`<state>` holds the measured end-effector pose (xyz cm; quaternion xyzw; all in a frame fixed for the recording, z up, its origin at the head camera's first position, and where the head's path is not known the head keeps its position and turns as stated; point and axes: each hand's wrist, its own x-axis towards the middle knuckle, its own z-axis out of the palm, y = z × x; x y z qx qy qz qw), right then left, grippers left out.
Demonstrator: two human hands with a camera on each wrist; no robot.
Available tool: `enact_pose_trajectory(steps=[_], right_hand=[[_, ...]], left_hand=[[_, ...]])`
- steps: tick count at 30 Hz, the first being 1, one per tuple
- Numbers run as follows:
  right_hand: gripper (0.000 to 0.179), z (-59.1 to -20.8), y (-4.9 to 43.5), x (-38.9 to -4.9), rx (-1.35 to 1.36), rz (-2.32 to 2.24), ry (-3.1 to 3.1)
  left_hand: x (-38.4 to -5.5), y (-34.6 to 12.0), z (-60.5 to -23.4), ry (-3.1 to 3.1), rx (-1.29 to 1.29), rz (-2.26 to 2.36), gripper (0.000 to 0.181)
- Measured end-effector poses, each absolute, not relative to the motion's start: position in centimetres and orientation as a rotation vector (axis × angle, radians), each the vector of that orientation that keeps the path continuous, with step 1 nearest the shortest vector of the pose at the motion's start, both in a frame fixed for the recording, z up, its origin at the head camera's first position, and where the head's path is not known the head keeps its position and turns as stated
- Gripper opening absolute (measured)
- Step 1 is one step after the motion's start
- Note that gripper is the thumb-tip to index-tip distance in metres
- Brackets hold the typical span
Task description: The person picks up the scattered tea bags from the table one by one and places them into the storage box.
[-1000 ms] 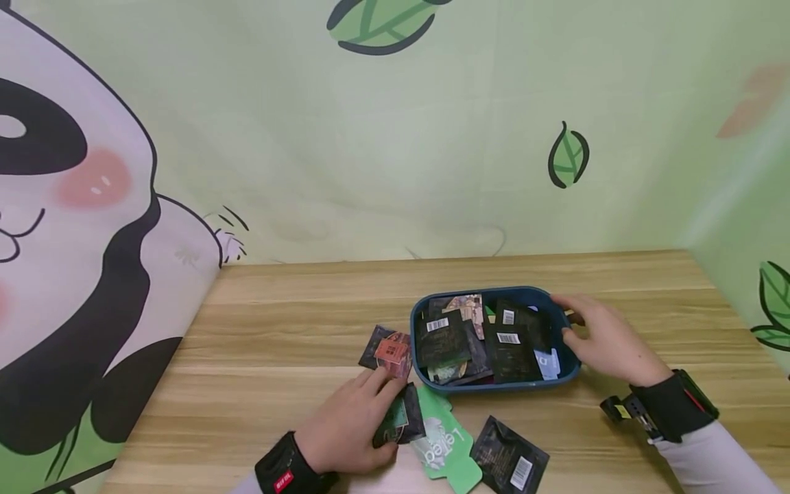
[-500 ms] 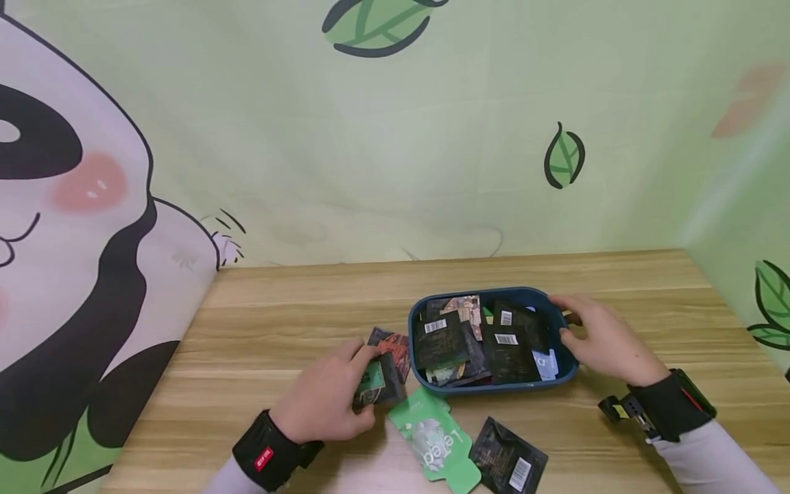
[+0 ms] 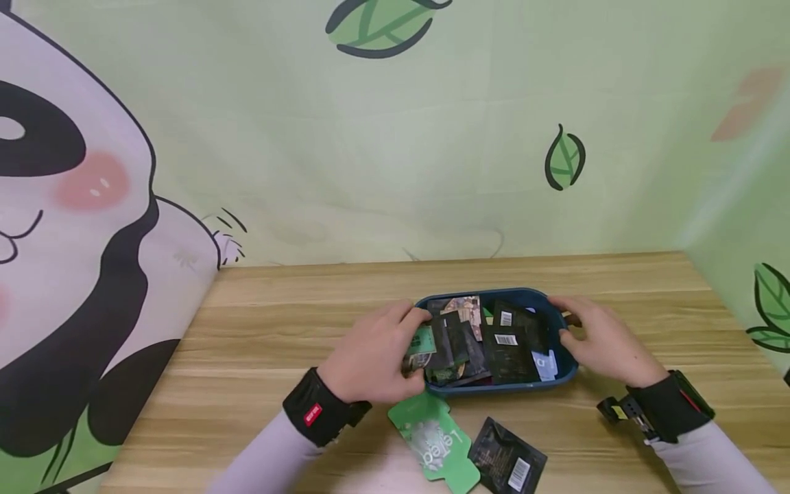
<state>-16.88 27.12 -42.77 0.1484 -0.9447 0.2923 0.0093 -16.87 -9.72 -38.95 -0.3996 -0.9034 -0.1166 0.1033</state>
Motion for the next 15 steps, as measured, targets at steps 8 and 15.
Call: enact_pose_trajectory(steps=[8, 15], right_hand=[[0.055, -42.9, 27.2, -16.9, 0.465, 0.913, -2.957], [0.054, -42.7, 27.1, -16.9, 0.468, 0.939, -2.959]], left_hand=[[-17.6, -3.8, -38.2, -2.611, -1.275, -0.376, 0.071], [-18.1, 0.2, -39.1, -2.605, -1.275, -0.398, 0.070]])
